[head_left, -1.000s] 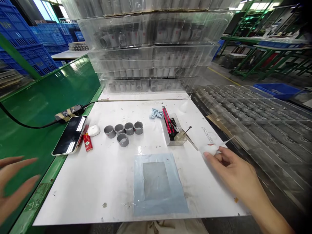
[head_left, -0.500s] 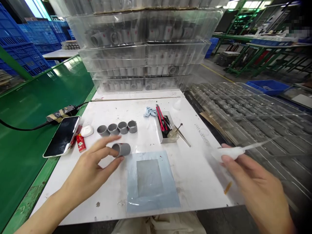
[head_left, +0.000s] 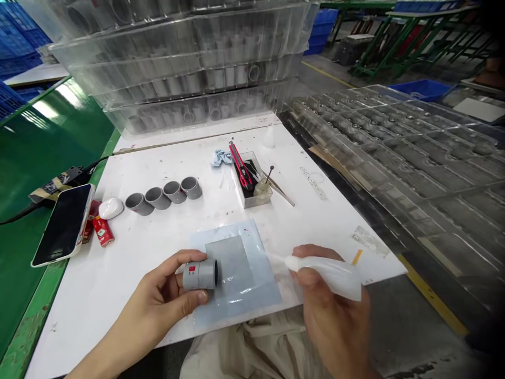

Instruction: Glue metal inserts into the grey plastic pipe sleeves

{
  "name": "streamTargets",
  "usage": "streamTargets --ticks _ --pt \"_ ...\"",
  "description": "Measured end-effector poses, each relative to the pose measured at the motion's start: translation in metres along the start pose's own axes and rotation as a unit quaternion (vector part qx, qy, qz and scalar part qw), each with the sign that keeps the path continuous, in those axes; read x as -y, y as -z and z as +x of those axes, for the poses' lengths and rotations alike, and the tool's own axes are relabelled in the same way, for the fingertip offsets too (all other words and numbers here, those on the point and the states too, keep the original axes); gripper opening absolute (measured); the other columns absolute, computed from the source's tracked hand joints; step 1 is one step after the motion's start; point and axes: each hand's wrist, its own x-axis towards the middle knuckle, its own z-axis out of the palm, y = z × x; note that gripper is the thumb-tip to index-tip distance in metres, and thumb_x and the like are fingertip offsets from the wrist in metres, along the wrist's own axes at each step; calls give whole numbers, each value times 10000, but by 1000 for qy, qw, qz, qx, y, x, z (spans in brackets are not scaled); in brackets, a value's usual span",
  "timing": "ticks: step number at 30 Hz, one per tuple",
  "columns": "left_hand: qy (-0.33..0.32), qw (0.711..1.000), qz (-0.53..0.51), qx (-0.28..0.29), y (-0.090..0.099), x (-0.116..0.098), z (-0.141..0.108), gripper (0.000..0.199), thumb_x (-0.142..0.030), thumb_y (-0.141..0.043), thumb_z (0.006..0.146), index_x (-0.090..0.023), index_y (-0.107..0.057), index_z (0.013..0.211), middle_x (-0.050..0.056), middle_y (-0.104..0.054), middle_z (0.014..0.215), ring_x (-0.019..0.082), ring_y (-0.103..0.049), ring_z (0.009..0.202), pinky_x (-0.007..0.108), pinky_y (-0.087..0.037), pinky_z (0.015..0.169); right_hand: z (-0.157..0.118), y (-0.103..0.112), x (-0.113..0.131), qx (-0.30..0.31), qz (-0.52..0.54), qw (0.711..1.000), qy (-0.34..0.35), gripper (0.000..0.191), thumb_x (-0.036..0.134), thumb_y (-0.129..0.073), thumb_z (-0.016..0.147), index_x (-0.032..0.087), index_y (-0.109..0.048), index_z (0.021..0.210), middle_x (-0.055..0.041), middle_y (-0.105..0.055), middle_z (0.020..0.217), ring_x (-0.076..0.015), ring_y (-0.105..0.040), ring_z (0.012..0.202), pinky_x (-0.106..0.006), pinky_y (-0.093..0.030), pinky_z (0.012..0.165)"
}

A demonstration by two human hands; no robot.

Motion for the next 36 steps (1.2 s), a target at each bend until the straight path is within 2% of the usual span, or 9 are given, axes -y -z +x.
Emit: streamTargets --ticks 3,7,11,14,18,21,26,36 --pt "-13 999 41 -27 0 -1 -3 580 -574 -869 913 -308 -665 1387 -12 -776 825 162 -641 707 277 -529 694 -11 -7 -4 5 25 999 31 181 435 -753 1009 266 -819 1007 -25 -772 889 -158 -655 672 -252 -551 582" --pt "-27 994 103 -34 0 0 -5 556 -667 -797 936 -309 -708 1352 11 -773 882 197 -640 767 315 -509 712 -22 -12 -14 59 58 992 92 248 365 -611 1067 263 -808 1179 -57 -757 981 -179 -632 670 -311 -526 583" --pt "-15 988 150 -38 0 3 -7 589 -719 -772 927 -311 -732 1349 8 -710 829 229 -637 822 331 -448 687 -21 -17 -11 93 39 988 120 223 332 -645 1024 255 -782 1182 -65 -747 927 -250 -681 774 -374 -526 627" --pt "-20 992 122 -36 -2 5 -8 560 -697 -794 924 -329 -733 1341 -5 -697 815 213 -621 804 325 -434 685 -17 -22 -7 113 28 983 145 183 273 -644 1020 243 -761 1158 -54 -748 909 -243 -659 787 -382 -512 661" --pt "-24 996 80 -41 -5 7 -10 521 -653 -854 896 -330 -762 1294 -15 -710 848 164 -580 749 290 -452 684 -17 -27 -9 97 46 987 122 188 299 -643 1035 244 -769 1163 -53 -747 959 -243 -664 838 -380 -510 700" --pt "-32 995 76 -51 -6 8 -11 525 -628 -886 876 -308 -775 1278 5 -754 957 154 -598 773 274 -455 670 -18 -29 -12 88 68 988 105 186 329 -639 1046 249 -777 1141 -50 -743 964 -239 -669 849 -370 -502 701" --pt "-45 995 67 -61 -7 10 -11 509 -599 -906 865 -295 -792 1257 32 -782 1062 165 -630 819 267 -471 666 -14 -30 -10 99 66 986 115 172 336 -656 1042 235 -777 1109 -49 -743 916 -229 -642 812 -372 -489 682" --pt "-49 995 60 -58 -5 13 -11 476 -555 -912 873 -303 -796 1260 35 -796 1116 178 -676 888 254 -501 688 -13 -30 -10 104 52 985 127 176 342 -653 1043 232 -775 1104 -51 -752 902 -227 -629 793 -378 -496 658"
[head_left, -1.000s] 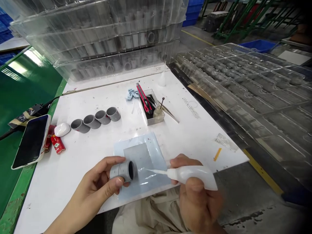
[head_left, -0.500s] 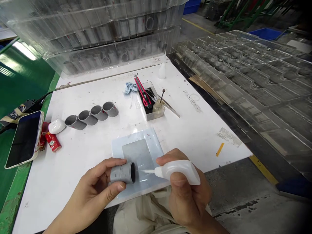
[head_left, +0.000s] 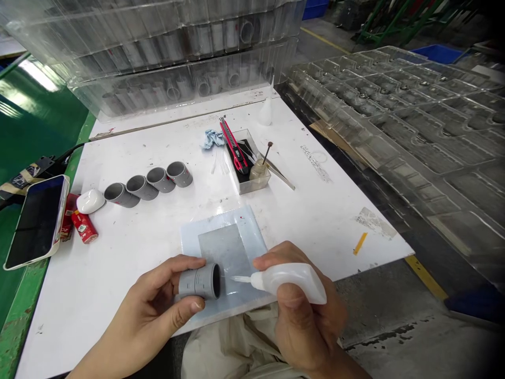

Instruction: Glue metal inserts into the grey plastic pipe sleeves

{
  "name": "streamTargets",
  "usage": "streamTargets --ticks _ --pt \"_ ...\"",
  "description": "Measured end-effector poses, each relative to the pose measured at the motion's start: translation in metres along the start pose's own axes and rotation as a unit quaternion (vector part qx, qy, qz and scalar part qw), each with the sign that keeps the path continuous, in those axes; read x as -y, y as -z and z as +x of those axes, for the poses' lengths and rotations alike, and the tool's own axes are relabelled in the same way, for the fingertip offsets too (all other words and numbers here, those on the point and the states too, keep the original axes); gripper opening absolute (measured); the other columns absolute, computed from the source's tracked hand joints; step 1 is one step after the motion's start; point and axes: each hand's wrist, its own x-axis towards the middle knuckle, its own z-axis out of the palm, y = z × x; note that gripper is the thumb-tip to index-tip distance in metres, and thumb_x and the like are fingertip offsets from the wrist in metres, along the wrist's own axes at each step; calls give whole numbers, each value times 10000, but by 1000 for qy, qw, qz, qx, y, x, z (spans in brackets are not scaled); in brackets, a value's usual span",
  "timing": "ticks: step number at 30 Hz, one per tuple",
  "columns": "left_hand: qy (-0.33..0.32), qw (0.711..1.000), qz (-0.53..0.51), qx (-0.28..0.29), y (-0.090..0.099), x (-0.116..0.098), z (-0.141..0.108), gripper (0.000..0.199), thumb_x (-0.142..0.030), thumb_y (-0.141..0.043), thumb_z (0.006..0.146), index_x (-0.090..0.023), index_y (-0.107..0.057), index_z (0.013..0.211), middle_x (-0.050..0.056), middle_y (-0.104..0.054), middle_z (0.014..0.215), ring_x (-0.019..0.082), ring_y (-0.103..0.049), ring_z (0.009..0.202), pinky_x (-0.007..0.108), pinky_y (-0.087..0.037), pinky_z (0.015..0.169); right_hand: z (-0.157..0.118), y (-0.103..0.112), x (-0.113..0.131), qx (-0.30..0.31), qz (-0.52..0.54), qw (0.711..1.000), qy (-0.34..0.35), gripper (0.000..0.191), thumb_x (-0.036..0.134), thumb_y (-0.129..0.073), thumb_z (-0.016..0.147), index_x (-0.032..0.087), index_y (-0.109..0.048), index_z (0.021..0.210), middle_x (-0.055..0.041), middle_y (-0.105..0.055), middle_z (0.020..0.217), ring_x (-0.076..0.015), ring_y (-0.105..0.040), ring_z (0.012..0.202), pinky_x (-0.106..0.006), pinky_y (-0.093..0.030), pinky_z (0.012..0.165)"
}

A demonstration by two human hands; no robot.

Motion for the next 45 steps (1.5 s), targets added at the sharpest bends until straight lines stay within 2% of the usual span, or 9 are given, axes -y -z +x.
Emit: streamTargets --ticks 17,25,31,33,36,39,42,45 --pt "-7 1000 -8 14 -1 -1 0 408 -509 -907 893 -347 -801 1251 9 -797 1137 153 -677 884 234 -516 712 -2 0 2 0 -9 1000 -5 197 362 -632 1056 238 -779 1098 -67 -741 874 -241 -626 762 -396 -498 642" --pt "-6 1000 -19 20 1 0 1 426 -483 -907 897 -302 -791 1266 38 -806 1104 186 -698 904 258 -529 709 -6 5 -2 21 17 1000 2 203 335 -633 1053 224 -783 1134 -73 -749 893 -237 -617 771 -390 -483 646" --pt "-19 999 -9 25 0 0 1 392 -450 -891 918 -308 -793 1269 34 -803 1095 184 -694 881 250 -534 701 -5 5 -1 3 15 1000 25 224 372 -626 1053 241 -791 1128 -72 -752 845 -234 -611 707 -395 -492 602" --pt "-21 999 -16 22 0 0 1 391 -441 -902 911 -327 -795 1269 31 -804 1123 181 -701 883 239 -543 706 -1 4 1 -10 22 1000 15 259 409 -614 1070 234 -803 1100 -64 -735 816 -225 -625 690 -384 -508 583" --pt "-45 999 -20 14 1 2 3 424 -382 -924 901 -373 -786 1303 31 -767 1262 181 -714 966 220 -581 776 3 3 4 -71 24 997 -16 333 463 -600 1096 230 -823 1014 -70 -739 818 -221 -674 682 -361 -534 540" --pt "-107 994 5 38 5 6 8 390 -279 -881 945 -396 -785 1305 48 -698 1341 208 -702 1115 212 -603 846 0 6 5 -111 8 994 -10 299 396 -597 1107 232 -839 1047 -99 -781 907 -228 -705 707 -362 -561 533" --pt "-133 990 17 45 8 10 10 359 -225 -846 972 -406 -770 1273 54 -658 1378 223 -664 1235 176 -591 829 -7 11 6 -53 -4 998 -18 240 289 -660 1054 229 -835 1207 -93 -792 971 -228 -710 735 -364 -563 557" --pt "-144 988 8 56 9 11 10 349 -211 -839 978 -391 -749 1264 58 -657 1429 227 -634 1318 179 -594 904 -9 13 8 -21 -41 999 19 319 178 -800 928 225 -808 1244 -58 -791 928 -224 -691 750 -353 -548 579"
